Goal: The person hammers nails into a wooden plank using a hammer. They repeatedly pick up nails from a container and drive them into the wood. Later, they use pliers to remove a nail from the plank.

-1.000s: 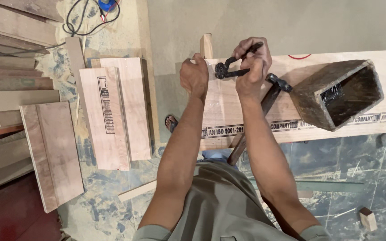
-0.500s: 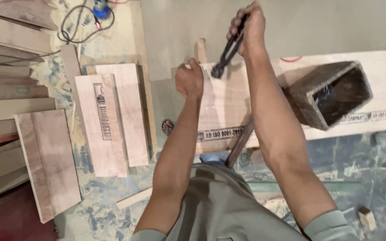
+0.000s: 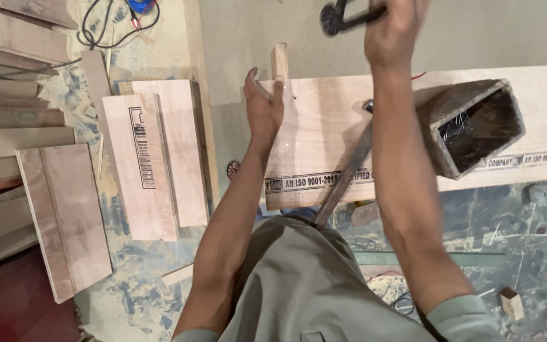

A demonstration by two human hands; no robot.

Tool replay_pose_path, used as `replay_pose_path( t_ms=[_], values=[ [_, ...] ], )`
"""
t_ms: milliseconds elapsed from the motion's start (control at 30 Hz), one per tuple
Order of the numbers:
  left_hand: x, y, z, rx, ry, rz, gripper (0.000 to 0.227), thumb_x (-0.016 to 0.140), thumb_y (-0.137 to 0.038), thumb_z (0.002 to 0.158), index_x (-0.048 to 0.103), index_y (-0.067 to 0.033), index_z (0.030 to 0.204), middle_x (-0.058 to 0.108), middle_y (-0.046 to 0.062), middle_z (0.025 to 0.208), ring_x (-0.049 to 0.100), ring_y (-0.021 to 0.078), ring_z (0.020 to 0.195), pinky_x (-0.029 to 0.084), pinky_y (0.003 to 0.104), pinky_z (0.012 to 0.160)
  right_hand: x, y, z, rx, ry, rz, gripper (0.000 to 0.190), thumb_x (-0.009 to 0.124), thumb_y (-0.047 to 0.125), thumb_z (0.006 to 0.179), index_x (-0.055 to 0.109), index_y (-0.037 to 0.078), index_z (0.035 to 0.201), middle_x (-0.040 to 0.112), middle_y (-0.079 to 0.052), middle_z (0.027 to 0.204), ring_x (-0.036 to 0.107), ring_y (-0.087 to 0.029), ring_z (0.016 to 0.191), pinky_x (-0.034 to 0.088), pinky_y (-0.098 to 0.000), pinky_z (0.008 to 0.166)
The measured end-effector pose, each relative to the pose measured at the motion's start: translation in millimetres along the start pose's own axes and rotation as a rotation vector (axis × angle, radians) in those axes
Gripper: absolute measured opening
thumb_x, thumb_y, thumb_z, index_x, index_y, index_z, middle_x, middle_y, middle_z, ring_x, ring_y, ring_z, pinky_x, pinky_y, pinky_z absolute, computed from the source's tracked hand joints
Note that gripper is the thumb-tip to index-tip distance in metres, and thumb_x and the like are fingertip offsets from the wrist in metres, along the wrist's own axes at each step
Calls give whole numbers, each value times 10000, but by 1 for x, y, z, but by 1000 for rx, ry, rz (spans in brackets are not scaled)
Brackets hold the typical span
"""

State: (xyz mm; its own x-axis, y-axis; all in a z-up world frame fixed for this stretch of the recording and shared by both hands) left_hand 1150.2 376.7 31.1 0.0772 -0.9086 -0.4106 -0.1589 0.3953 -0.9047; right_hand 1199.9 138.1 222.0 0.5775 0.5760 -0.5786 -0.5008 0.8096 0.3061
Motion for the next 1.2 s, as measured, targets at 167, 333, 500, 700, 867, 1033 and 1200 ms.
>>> replay_pose_path(
  t_ms=[167, 333, 500, 700, 867, 1033, 1200],
  values=[
    [-3, 46, -12, -161, 13, -176, 467, 534, -254, 1064, 471, 26, 1433, 617, 233, 1298, 661, 331, 1126, 535, 411, 982, -9, 59, -12, 344, -201, 1019, 190, 398, 38, 830, 542, -38, 929, 543, -115, 742, 515, -188, 623, 577, -389, 629],
    [-11, 58, -30, -172, -16, -183, 377, 489, -218, 1068, 580, 28, 1338, 664, 206, 1256, 671, 302, 1125, 539, 405, 973, 24, 88, -36, 693, -29, 921, 232, 398, 36, 871, 604, -58, 920, 603, -138, 820, 553, -188, 711, 516, -301, 640],
    [-13, 60, -39, -134, 3, -220, 347, 478, -183, 1088, 586, 30, 1340, 676, 212, 1282, 661, 321, 1186, 517, 416, 1031, -10, 99, -36, 469, -140, 988, 262, 444, 48, 793, 607, -81, 952, 597, -126, 817, 552, -207, 698, 510, -316, 646],
    [-31, 56, -44, -166, -30, -224, 324, 497, -171, 1061, 601, 11, 1308, 704, 204, 1202, 697, 312, 1103, 550, 411, 983, 41, 89, -69, 506, -54, 743, 261, 410, 84, 858, 650, -19, 862, 646, -128, 771, 557, -169, 623, 485, -277, 544],
    [-60, 5, -49, 126, -26, 9, 337, 533, -96, 1062, 556, -27, 1391, 584, 211, 1363, 572, 376, 1287, 473, 467, 1124, 18, 68, -94, 639, -135, 867, 247, 437, 81, 942, 600, -77, 1036, 627, -155, 928, 548, -201, 741, 496, -321, 690],
    [-25, -40, -64, 556, 197, 408, 505, 608, -77, 978, 518, -89, 1475, 441, 183, 1559, 389, 402, 1482, 312, 559, 1227, -123, 61, -96, 664, -440, 753, 309, 418, 220, 992, 586, -35, 1034, 606, -133, 867, 597, -208, 684, 575, -342, 651],
    [19, -22, -59, 535, 387, 581, 622, 656, -230, 960, 451, -115, 1536, 297, 234, 1642, 216, 419, 1535, 158, 587, 1240, -317, 14, -115, 431, -633, 597, 291, 432, 277, 1070, 545, 38, 949, 563, -172, 790, 580, -319, 693, 528, -460, 669]
  ],
)
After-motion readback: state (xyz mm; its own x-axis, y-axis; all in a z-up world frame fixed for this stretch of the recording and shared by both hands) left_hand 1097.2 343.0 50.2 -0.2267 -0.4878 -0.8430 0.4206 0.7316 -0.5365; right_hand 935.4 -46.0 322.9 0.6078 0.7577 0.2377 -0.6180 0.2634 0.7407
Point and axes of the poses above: each hand's wrist, its own z-axis towards the middle knuckle, its own x-axis out of the palm, y = z × x, the point moved 9 cm from there along z, towards the middle knuckle
